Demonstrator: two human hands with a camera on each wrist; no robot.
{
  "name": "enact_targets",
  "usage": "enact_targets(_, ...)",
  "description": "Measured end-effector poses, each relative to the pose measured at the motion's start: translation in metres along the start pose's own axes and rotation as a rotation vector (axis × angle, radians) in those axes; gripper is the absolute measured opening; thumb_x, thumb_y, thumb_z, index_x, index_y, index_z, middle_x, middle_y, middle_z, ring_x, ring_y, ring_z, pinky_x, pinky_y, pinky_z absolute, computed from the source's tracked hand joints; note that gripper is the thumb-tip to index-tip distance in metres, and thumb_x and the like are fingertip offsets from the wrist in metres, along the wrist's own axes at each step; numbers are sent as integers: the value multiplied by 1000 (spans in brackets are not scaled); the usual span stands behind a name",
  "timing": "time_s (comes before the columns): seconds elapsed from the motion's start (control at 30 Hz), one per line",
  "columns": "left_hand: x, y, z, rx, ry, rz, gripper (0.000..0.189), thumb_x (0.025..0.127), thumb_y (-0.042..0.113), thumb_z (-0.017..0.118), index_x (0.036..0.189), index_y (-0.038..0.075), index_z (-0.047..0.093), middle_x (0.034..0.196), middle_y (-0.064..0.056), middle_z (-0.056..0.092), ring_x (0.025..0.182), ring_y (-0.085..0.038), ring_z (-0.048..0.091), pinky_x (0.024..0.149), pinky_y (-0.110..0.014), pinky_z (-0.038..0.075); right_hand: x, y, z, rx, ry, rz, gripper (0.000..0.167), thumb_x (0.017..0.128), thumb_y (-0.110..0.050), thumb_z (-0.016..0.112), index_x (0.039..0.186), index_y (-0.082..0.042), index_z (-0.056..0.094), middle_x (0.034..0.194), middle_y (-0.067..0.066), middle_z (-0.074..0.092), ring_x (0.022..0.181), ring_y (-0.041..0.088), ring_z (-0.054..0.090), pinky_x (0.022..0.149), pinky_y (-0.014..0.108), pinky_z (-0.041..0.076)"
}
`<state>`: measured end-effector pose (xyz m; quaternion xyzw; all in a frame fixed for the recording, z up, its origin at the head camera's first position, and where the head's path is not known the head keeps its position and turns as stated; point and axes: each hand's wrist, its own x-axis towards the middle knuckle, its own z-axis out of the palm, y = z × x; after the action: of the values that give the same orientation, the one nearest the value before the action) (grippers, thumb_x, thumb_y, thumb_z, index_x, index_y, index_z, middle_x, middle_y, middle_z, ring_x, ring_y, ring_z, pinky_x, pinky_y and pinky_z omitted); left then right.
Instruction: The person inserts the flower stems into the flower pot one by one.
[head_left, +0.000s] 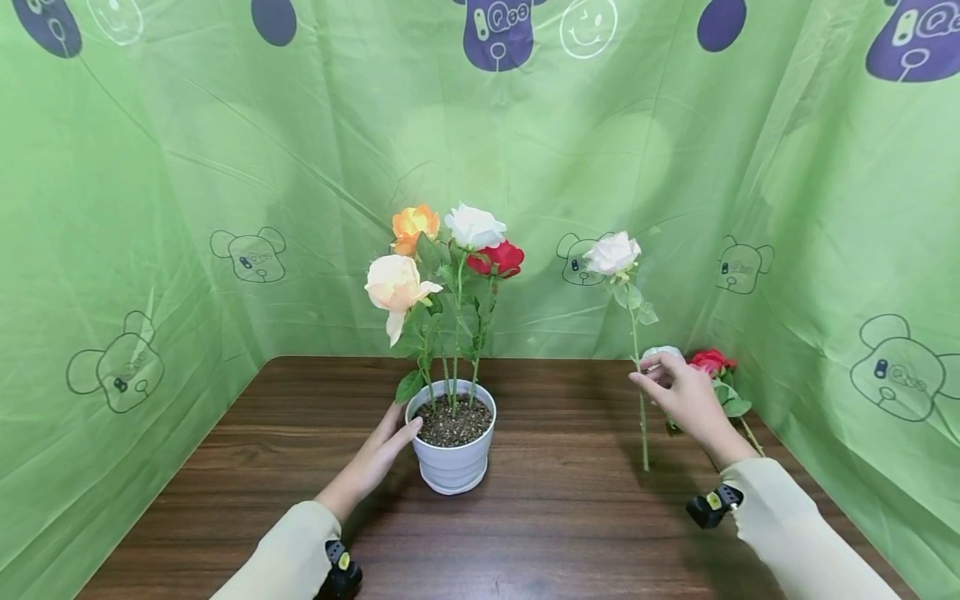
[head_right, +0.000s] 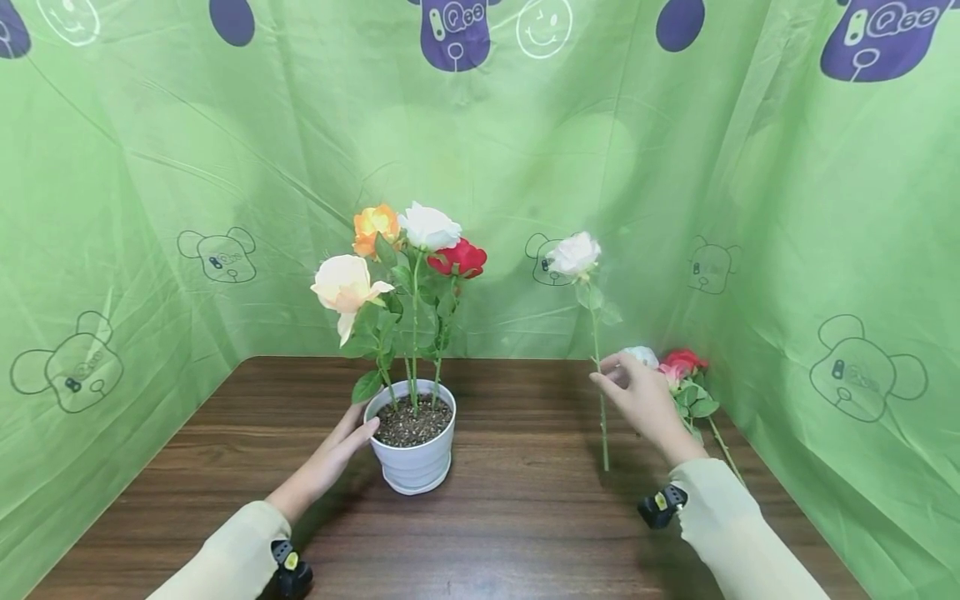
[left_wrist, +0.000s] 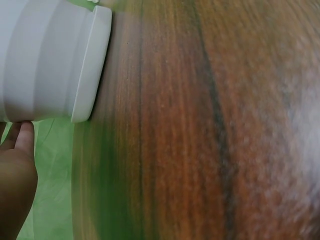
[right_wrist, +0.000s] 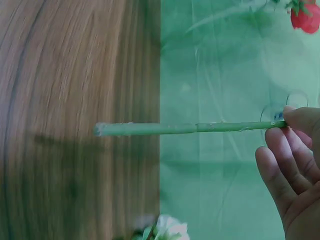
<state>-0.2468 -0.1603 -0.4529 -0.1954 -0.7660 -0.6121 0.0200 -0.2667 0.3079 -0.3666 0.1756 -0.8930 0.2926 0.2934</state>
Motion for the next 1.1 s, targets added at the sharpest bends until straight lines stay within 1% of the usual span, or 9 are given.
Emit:
enact_targets(0.17,0,0,0,-1,-1,12,64,107,28,47,160,10,18,164,-16,19,149,-30,14,118,-53,12,9,-23,11,101,-8,-2,17,92,-14,75,101,-3,66,75,1,70,64,11,64,57,23,50)
enact_targets(0.33,0,1,0,-5,3,23,64,106,27,48,160,8,19,163,-16,22,149,-30,16,118,-52,13,17,-47,21,193,-6,-23,16,93,-15,74,104,-7,65,76,2,69,63,16,65,56,23,50)
enact_targets(0.5,0,2,0,0,4,14,65,106,28,48,160,7,18,163,-17,21,149,-30,15,118,-52,13,25,-71,28,306,-2,-43,17,93,-15,74,106,-10,64,76,1,68,63,16,63,55,24,49)
enact_targets(0.57,0,2,0,5,4,9,66,106,28,48,160,7,18,163,-17,20,149,-30,15,118,-52,13,27,-80,30,337,3,-57,17,93,-14,74,106,-11,64,77,1,69,63,16,63,55,24,50)
enact_targets(0.67,0,3,0,5,4,4,66,106,29,49,160,8,16,163,-17,19,149,-30,14,118,-52,12,31,-93,33,359,18,-76,17,92,-11,75,106,-10,65,77,3,69,63,21,65,56,24,50)
enact_targets(0.77,0,3,0,4,4,1,66,106,29,49,160,8,17,163,-17,20,149,-30,14,118,-52,13,35,-113,33,375,30,-91,17,91,-6,74,106,-6,65,78,8,70,64,25,65,57,24,50)
enact_targets(0.93,0,2,0,3,2,7,66,106,29,48,160,9,17,164,-16,19,149,-30,14,118,-52,12,39,-158,23,451,19,-125,16,92,1,71,105,1,63,80,15,69,66,26,65,58,24,50)
enact_targets(1.0,1,1,0,0,-1,9,66,106,28,48,160,8,17,164,-16,19,149,-30,14,118,-52,12,42,-170,21,483,17,-149,16,91,3,70,105,2,62,79,16,69,65,27,65,59,24,51)
enact_targets(1.1,0,0,0,-5,-3,7,65,106,29,48,160,9,17,164,-16,19,149,-29,14,118,-52,12,46,-182,24,521,20,-194,15,91,5,69,104,3,62,78,16,68,64,30,64,58,25,50)
